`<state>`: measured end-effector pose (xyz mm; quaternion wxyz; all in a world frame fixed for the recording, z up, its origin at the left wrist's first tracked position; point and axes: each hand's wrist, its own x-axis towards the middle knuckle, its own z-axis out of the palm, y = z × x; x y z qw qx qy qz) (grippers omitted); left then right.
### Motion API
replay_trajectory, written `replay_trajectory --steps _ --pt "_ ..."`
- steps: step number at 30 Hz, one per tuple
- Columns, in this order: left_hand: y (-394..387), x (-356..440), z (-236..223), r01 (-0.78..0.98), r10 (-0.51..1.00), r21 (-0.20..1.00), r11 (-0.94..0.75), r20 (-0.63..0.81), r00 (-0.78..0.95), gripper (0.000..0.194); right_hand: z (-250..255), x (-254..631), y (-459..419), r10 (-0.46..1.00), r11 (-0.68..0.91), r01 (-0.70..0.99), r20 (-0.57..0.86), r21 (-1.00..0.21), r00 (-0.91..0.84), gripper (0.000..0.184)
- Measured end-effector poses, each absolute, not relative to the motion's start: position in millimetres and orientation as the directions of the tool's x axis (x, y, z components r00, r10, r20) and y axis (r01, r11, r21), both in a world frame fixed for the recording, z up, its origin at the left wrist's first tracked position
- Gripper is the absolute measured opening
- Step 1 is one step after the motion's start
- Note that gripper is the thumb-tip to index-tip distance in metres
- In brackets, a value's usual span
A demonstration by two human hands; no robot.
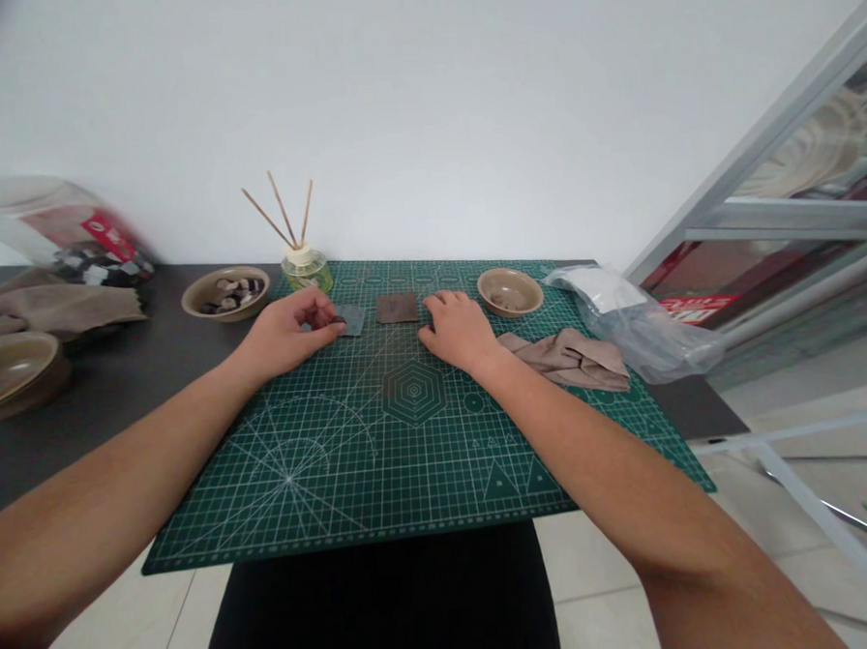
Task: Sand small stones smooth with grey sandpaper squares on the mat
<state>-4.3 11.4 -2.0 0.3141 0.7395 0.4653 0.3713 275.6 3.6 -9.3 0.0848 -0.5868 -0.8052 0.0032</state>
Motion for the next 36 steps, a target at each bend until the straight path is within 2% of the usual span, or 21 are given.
replay_trajectory --steps 5,11,13,17,25,28,33,36 --pt "14.9 -6.6 -2.6 0.445 0.926 0.818 -0.365 0.269 0.265 0.030 -6.3 255.1 11.6 0.934 0.358 0.916 0.065 -0.182 -0.352 0.070" --pt "19.0 -9.3 -3.2 0.450 0.929 0.814 -0.368 0.297 0.222 0.028 -12.0 239.1 23.4 0.951 0.303 0.930 0.002 -0.210 -0.309 0.075" --pt "18.1 -8.8 -2.2 0.459 0.928 0.807 -0.371 0.299 0.224 0.027 -15.6 239.2 26.5 0.956 0.290 0.928 0.024 -0.232 -0.293 0.072" --pt "14.7 -7.4 0.5 0.459 0.926 0.806 -0.374 0.291 0.242 0.028 -22.0 244.1 32.1 0.959 0.284 0.907 0.110 -0.310 -0.263 0.055" --pt "14.3 -8.5 0.8 0.460 0.921 0.800 -0.387 0.310 0.236 0.027 -23.5 259.3 38.8 0.936 0.325 0.794 0.297 -0.513 -0.191 0.040" --pt "14.5 -8.5 0.3 0.451 0.921 0.806 -0.384 0.303 0.245 0.026 -22.7 263.0 39.7 0.939 0.298 0.737 0.325 -0.606 -0.112 0.042" --pt "15.7 -8.1 -2.8 0.421 0.920 0.824 -0.380 0.290 0.264 0.028 -25.9 266.4 43.8 0.945 0.307 0.563 0.317 -0.767 -0.083 0.059" --pt "16.8 -7.7 -5.4 0.375 0.915 0.842 -0.389 0.304 0.266 0.030 -26.7 266.5 43.8 0.949 0.301 0.483 0.307 -0.822 -0.069 0.050"
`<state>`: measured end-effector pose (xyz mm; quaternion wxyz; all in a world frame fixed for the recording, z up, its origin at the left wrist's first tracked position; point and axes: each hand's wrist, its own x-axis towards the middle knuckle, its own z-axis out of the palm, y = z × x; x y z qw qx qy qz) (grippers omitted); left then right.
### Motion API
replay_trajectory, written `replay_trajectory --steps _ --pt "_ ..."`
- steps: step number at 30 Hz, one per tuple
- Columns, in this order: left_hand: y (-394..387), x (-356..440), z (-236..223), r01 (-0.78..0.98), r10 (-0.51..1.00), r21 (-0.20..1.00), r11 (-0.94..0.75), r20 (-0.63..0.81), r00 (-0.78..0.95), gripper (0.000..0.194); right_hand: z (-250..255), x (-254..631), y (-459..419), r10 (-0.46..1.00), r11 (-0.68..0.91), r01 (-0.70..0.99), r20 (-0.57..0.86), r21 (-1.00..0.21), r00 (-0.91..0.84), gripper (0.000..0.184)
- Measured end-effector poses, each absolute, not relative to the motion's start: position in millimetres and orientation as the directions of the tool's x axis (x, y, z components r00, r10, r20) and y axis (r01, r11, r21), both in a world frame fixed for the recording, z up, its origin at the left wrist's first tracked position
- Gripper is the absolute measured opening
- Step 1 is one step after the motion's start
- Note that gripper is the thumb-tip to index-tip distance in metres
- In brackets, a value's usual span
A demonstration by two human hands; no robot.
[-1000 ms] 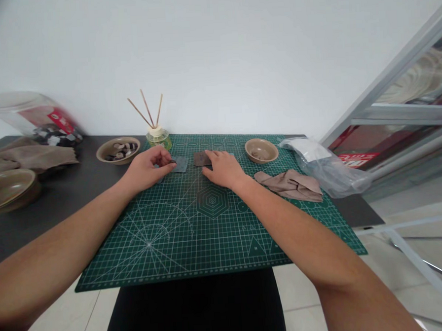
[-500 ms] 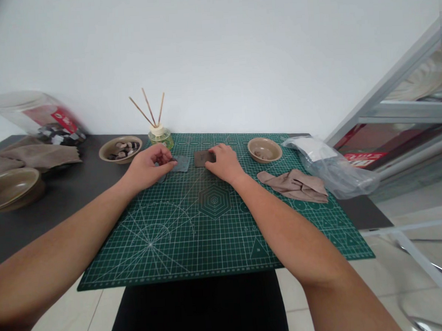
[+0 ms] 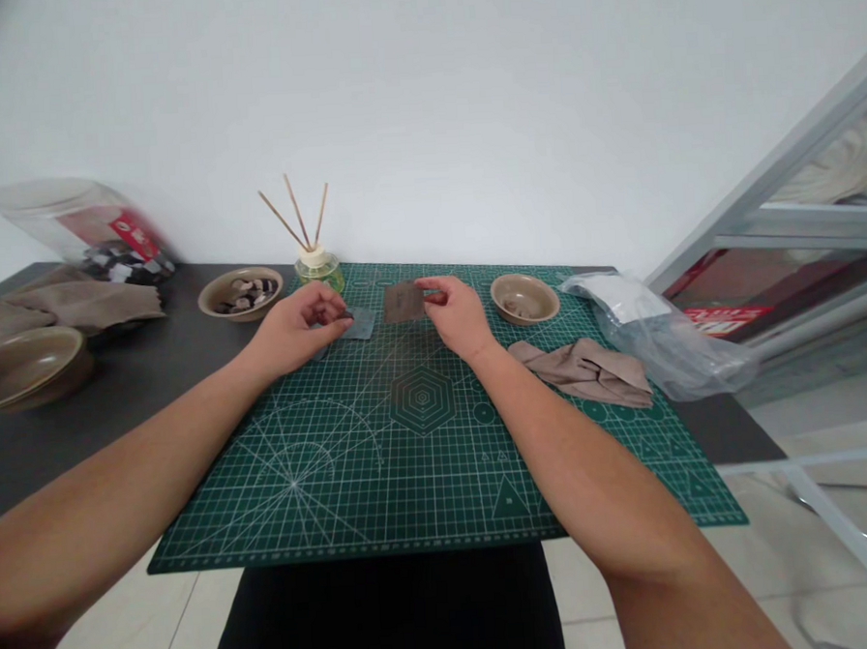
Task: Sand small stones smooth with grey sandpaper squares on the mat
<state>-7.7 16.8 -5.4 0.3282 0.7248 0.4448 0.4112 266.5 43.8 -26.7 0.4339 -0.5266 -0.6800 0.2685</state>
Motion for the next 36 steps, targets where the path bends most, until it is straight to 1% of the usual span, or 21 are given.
replay_trajectory --steps 4,6,9,11,13,16,18,19,23,25,29,32,34,36 --pt "16.0 -6.8 -6.0 0.385 0.905 0.828 -0.407 0.308 0.294 0.032 -21.9 264.1 39.1 0.942 0.327 0.500 0.316 -0.802 -0.110 0.030" --pt "15.0 -6.5 -5.6 0.419 0.901 0.808 -0.414 0.298 0.315 0.032 -18.2 261.8 35.8 0.924 0.371 0.528 0.362 -0.764 -0.126 0.023" --pt "14.4 -6.1 -6.1 0.445 0.898 0.792 -0.418 0.288 0.332 0.031 -12.9 256.8 30.4 0.879 0.465 0.543 0.440 -0.699 -0.185 0.017" --pt "14.9 -5.7 -7.4 0.436 0.898 0.798 -0.417 0.289 0.330 0.031 -10.1 252.6 27.0 0.866 0.494 0.530 0.441 -0.689 -0.235 0.015" --pt "15.5 -5.2 -8.8 0.413 0.904 0.816 -0.406 0.290 0.315 0.035 -8.2 247.9 24.0 0.858 0.513 0.507 0.427 -0.693 -0.286 0.014" --pt "15.4 -3.9 -8.9 0.358 0.922 0.862 -0.360 0.268 0.281 0.053 -6.9 241.4 20.5 0.828 0.558 0.464 0.428 -0.688 -0.361 0.017" --pt "14.4 -3.0 -7.8 0.323 0.925 0.882 -0.342 0.256 0.281 0.060 -6.4 238.5 18.5 0.813 0.577 0.460 0.424 -0.674 -0.399 0.016" --pt "13.8 -2.5 -7.2 0.314 0.923 0.885 -0.343 0.256 0.287 0.058 -6.2 237.5 17.6 0.810 0.582 0.468 0.419 -0.666 -0.410 0.014" --pt "11.6 -0.9 -6.4 0.330 0.912 0.872 -0.361 0.257 0.318 0.031 -4.9 235.3 13.1 0.817 0.574 0.536 0.392 -0.619 -0.422 0.012" --pt "11.0 -0.4 -6.9 0.334 0.911 0.870 -0.362 0.256 0.323 0.024 -4.0 233.1 10.4 0.819 0.572 0.560 0.379 -0.600 -0.431 0.012" --pt "11.3 -0.3 -7.9 0.337 0.912 0.870 -0.360 0.253 0.322 0.024 -2.1 224.1 5.3 0.796 0.596 0.546 0.345 -0.588 -0.498 0.019" --pt "12.2 0.0 -8.6 0.316 0.915 0.884 -0.346 0.243 0.322 0.027 1.8 217.1 2.1 0.797 0.601 0.629 0.304 -0.494 -0.522 0.026" --pt "12.4 0.6 -8.8 0.263 0.923 0.913 -0.311 0.225 0.312 0.034 6.1 214.5 0.2 0.813 0.583 0.699 0.289 -0.414 -0.506 0.032" --pt "11.9 1.5 -8.7 0.216 0.932 0.933 -0.287 0.220 0.288 0.038 11.1 214.1 -1.6 0.827 0.561 0.741 0.279 -0.369 -0.488 0.037"
